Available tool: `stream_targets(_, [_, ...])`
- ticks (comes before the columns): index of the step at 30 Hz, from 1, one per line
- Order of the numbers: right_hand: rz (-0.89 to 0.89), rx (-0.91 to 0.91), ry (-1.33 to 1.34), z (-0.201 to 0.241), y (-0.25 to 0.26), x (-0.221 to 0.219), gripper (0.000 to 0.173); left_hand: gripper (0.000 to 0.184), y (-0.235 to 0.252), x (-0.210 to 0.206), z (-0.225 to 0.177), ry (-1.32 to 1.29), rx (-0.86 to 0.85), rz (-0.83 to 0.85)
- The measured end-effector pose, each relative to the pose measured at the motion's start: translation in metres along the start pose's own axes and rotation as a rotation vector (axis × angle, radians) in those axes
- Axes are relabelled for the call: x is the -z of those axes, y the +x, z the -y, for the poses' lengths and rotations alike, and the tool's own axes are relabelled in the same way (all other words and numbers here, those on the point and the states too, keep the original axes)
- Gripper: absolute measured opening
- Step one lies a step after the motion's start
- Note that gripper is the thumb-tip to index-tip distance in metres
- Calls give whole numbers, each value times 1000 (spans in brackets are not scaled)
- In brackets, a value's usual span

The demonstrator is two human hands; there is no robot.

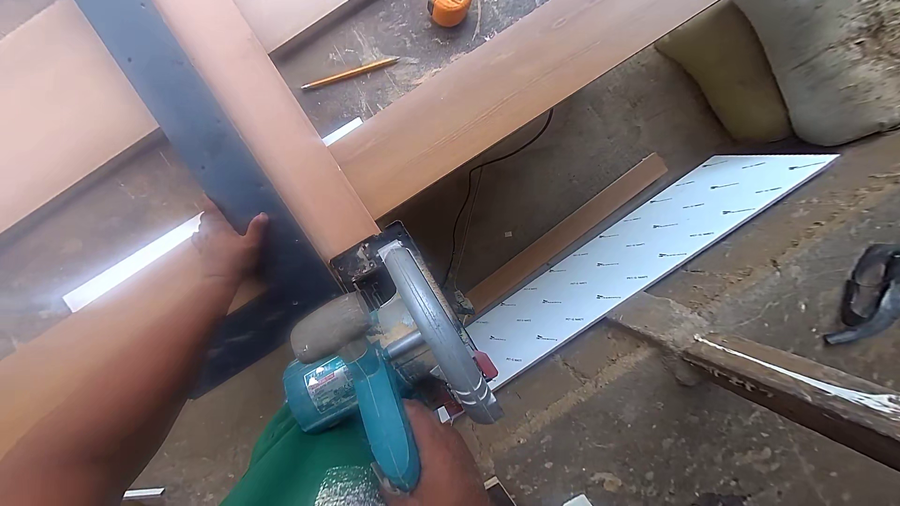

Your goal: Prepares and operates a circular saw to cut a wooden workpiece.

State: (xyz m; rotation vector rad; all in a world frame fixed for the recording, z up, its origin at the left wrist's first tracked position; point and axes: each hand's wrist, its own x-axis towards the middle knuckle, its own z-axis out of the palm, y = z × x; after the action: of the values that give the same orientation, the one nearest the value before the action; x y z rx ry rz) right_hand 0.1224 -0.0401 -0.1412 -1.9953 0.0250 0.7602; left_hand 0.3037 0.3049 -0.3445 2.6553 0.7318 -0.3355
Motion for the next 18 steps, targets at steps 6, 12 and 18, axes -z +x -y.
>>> stream_targets(6, [-12,46,3,-5,10,-2,58,119,-3,5,-4,-1,-1,13])
stream_targets(12, [11,50,2,-5,17,-2,60,121,-1,3,-5,20,-2,6])
stream_targets(18, [59,79,13,-5,26,2,61,121,0,3,-3,37,18,22])
